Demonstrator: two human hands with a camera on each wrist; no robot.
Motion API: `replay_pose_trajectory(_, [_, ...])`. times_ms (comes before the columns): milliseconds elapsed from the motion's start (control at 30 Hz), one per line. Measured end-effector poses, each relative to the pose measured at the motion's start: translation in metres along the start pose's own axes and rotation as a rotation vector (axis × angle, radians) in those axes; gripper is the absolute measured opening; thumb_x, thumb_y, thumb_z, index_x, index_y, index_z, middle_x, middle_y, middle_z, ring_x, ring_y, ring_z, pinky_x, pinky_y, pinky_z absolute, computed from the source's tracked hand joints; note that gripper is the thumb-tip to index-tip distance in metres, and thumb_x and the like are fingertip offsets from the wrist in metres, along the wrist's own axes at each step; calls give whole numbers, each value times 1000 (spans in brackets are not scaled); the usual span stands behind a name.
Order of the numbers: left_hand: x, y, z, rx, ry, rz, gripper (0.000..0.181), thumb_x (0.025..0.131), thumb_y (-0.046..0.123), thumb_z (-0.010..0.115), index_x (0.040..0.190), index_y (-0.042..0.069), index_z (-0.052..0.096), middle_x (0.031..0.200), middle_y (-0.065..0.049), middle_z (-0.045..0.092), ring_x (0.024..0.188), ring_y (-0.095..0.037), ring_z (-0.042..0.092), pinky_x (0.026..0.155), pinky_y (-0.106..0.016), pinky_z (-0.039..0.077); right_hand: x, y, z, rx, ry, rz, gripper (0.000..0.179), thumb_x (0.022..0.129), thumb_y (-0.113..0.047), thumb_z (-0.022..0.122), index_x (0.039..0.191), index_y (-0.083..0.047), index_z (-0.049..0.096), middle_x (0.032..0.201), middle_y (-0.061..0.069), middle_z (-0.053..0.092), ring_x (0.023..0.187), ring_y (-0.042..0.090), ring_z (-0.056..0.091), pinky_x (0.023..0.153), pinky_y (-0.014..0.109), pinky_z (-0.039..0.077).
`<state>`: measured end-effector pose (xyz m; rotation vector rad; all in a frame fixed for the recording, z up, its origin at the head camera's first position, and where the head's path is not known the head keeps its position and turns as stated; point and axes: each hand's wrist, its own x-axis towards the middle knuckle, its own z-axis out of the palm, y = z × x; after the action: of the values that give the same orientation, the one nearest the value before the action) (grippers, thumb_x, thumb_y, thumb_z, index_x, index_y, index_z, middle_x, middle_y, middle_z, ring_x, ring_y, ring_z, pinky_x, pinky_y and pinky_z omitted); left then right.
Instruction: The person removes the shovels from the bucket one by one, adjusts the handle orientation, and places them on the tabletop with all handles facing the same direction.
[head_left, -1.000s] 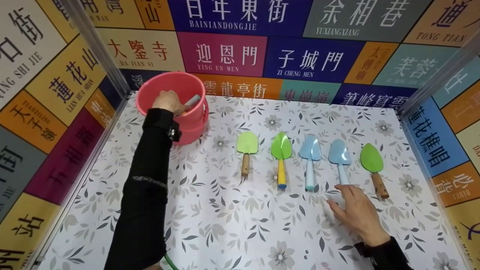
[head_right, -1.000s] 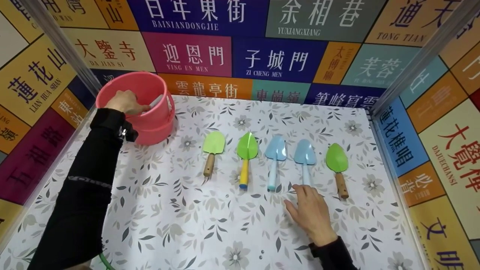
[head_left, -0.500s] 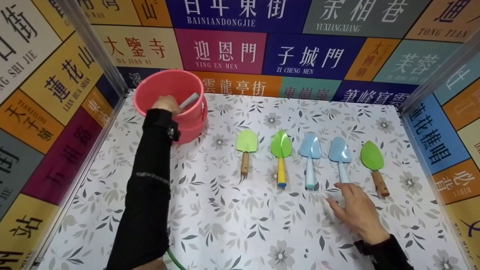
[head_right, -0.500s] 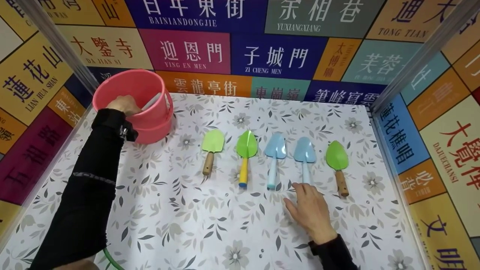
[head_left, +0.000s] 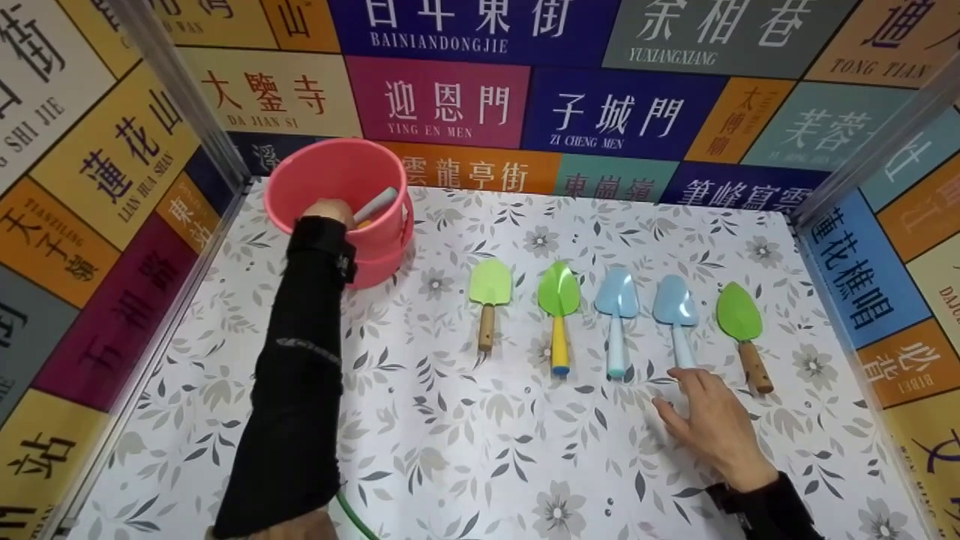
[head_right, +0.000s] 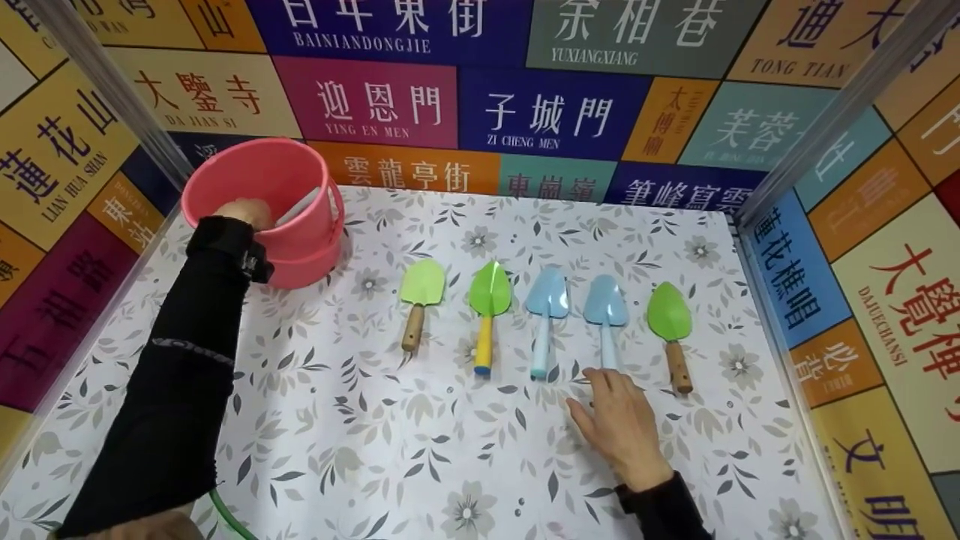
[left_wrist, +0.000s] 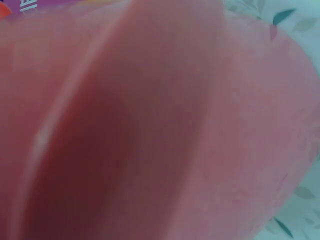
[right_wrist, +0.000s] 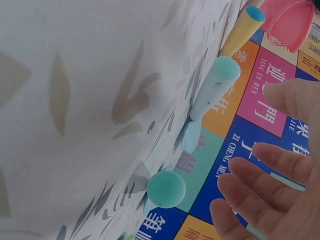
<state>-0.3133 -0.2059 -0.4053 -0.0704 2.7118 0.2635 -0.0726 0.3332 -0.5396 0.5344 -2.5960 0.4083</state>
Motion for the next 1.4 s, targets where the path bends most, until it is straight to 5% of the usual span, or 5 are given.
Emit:
replay_pose_trajectory(100, [-1,0,0,39,9,3,34,98,18,48,114,-7,65,133,-29,61,123,-41,59,106,-51,48,0,0,0,-7,5,-10,46,73,-16,83,110,4,65,91,19,65,75,33,63,60,45,52])
replay_pose_trajectory(333, [86,-39,33,67,65,-2,17,87,12,59,93,3,72,117,-22,69,105,-37,67,91,-52,54,-1,-1,0,-4,-15,10,46,73,-16,84,111,4,65,95,20,66,79,36,65,64,47,53])
replay_pose_trajectory(667, [7,1,4,35,46,-47,31,93,5,49,116,-10,63,134,-35,56,122,-44,59,103,-54,50,-1,0,0,5,-12,4,46,74,-15,84,110,4,65,95,20,66,81,36,65,65,47,53])
replay_pose_trajectory(1100, [-3,19,1,146,271,-89,41,104,3,31,128,-5,63,131,-26,63,118,-50,60,103,-58,48,2,1,-1,3,11,-6,44,74,-15,83,109,5,66,90,18,64,78,35,63,63,47,52])
replay_pose_trajectory(1400, [-11,20,-9,320,258,-35,42,104,4,30,129,-2,63,134,-24,60,121,-46,55,106,-54,43,1,1,-2,26,-26,35,44,76,-15,82,111,6,65,94,20,65,83,37,64,67,48,53])
